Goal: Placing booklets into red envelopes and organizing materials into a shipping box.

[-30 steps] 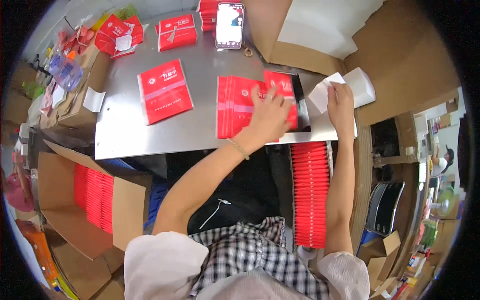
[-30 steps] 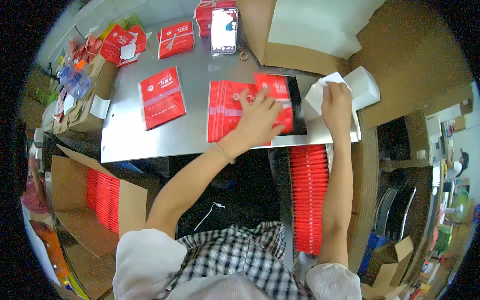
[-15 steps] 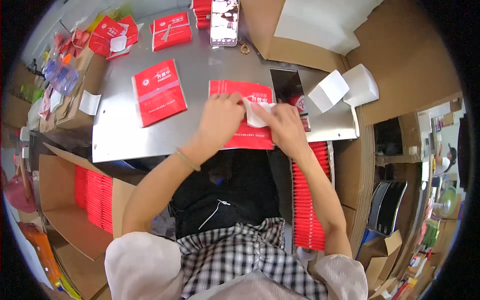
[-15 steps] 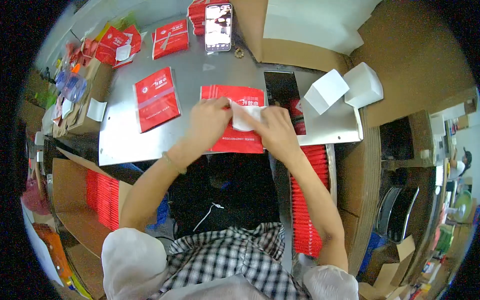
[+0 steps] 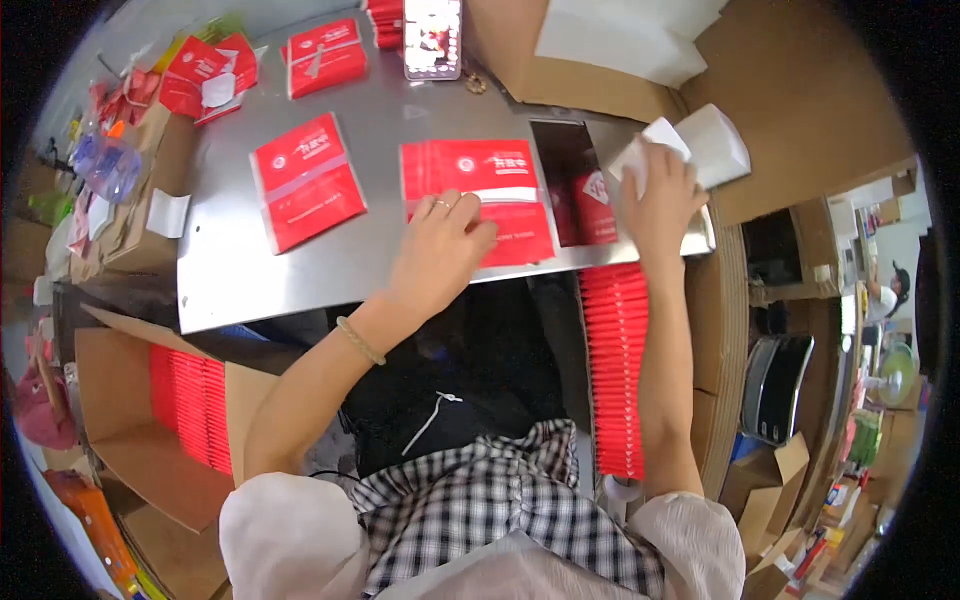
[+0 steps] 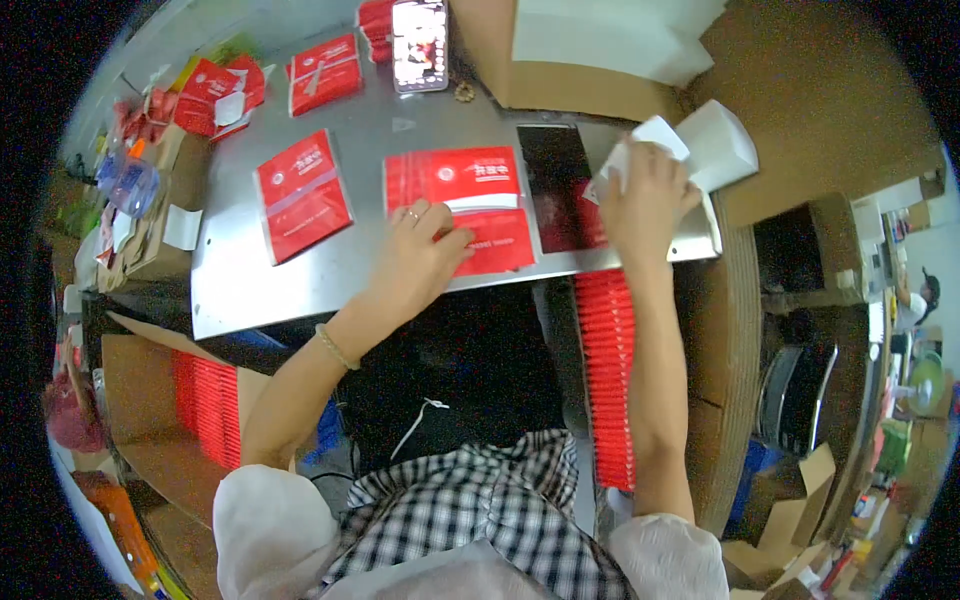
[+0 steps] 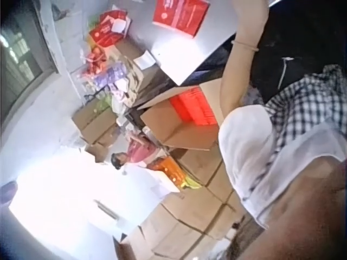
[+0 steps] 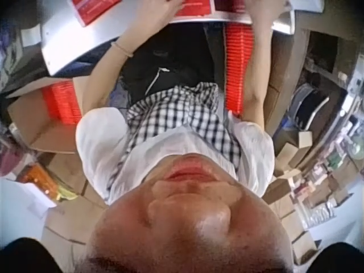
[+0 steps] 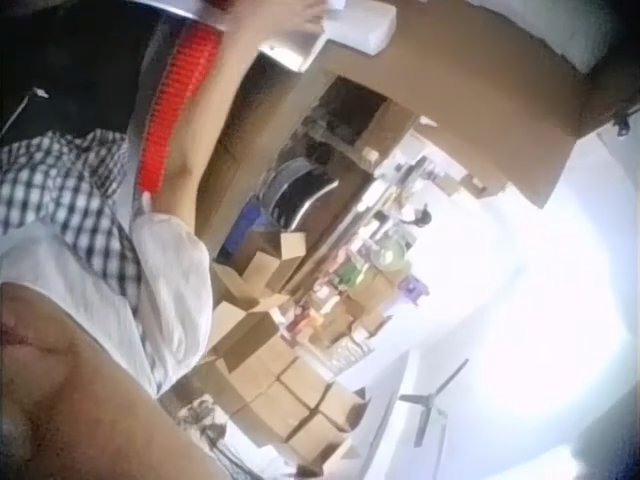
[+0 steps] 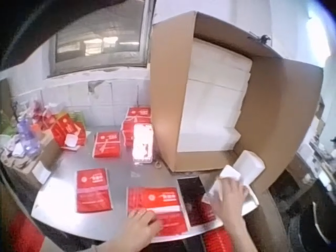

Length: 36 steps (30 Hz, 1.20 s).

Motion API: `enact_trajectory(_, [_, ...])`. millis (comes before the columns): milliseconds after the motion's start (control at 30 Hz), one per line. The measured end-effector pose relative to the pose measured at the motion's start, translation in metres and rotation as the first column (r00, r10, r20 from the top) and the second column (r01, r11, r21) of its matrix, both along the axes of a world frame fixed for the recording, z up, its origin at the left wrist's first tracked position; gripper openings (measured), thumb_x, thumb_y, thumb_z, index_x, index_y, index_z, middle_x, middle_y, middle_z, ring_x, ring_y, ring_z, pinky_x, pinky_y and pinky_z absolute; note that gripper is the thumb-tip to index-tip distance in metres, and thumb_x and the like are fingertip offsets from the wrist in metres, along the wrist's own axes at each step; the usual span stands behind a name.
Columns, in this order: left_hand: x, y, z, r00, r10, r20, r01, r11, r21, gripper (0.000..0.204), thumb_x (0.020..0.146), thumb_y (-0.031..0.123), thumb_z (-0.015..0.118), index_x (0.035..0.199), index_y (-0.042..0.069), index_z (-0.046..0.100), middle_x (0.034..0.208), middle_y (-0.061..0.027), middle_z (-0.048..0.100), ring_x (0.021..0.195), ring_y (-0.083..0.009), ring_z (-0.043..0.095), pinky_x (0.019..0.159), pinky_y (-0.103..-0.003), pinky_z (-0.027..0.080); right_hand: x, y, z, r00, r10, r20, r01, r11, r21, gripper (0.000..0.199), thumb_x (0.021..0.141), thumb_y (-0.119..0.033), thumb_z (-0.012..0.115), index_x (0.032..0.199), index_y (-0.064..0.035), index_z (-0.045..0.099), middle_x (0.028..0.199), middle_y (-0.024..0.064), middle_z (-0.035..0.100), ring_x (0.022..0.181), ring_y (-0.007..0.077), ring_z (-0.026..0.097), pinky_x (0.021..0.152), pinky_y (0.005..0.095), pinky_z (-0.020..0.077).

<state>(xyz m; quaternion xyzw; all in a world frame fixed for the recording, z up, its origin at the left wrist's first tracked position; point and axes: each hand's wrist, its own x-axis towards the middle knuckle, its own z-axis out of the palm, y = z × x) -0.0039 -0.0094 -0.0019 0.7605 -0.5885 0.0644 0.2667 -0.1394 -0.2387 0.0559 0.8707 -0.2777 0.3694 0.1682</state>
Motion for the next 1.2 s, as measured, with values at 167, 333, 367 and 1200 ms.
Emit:
enact_trajectory(167, [0.007, -0.015, 0.017, 0.999, 0.020, -0.025, -0.018, 0.997, 0.068, 0.050, 0.076, 0.027, 0.079, 0.117, 0.006, 0.059, 0.108, -0.0164, 0.055, 0.103, -0.0354, 0.056, 0.089, -0.046, 0.046, -0.023, -0.078, -0.006, 0.927, 0.217, 0.305, -0.374, 0.565, 0.735, 0.021, 0.084, -0.014, 0.072, 0.101, -0.0016, 0.073, 0.095, 0.0154, 0.068, 0.086, 0.0300, 0.065, 0.080, 0.0346, 0.0513])
enact_trajectory(333, [0.026, -0.026, 0.024, 0.975, 0.014, -0.220, 0.036, 0.974, 0.224, 0.054, 0.069, 0.032, 0.085, 0.110, 0.006, 0.061, 0.117, -0.0168, 0.052, 0.112, -0.0347, 0.052, 0.095, -0.052, 0.044, -0.013, -0.082, 0.003, 0.948, 0.289, 0.133, -0.301, 0.680, 0.669, 0.023, 0.083, -0.016, 0.072, 0.101, -0.0019, 0.074, 0.095, 0.0142, 0.070, 0.086, 0.0245, 0.068, 0.079, 0.0346, 0.0521])
enact_trajectory(367, [0.027, -0.027, 0.024, 0.976, 0.020, -0.218, 0.037, 0.966, 0.255, 0.054, 0.069, 0.033, 0.085, 0.109, 0.007, 0.061, 0.117, -0.0157, 0.052, 0.114, -0.0342, 0.051, 0.095, -0.053, 0.044, -0.010, -0.080, 0.008, 0.937, 0.348, -0.017, -0.283, 0.788, 0.547, 0.025, 0.082, -0.017, 0.072, 0.102, -0.0016, 0.075, 0.094, 0.0133, 0.071, 0.086, 0.0222, 0.068, 0.079, 0.0340, 0.0522])
enact_trajectory(1200, [0.000, -0.065, 0.031, 0.993, 0.075, 0.096, -0.063, 0.991, -0.117, 0.036, 0.079, 0.036, 0.076, 0.105, 0.014, 0.066, 0.116, -0.0079, 0.062, 0.133, -0.0353, 0.040, 0.102, -0.064, 0.024, 0.005, -0.036, -0.005, 0.956, -0.210, -0.205, 0.247, 0.953, 0.174, 0.028, 0.090, -0.027, 0.065, 0.103, -0.0025, 0.067, 0.110, 0.0195, 0.064, 0.106, 0.0361, 0.060, 0.086, 0.0548, 0.0453])
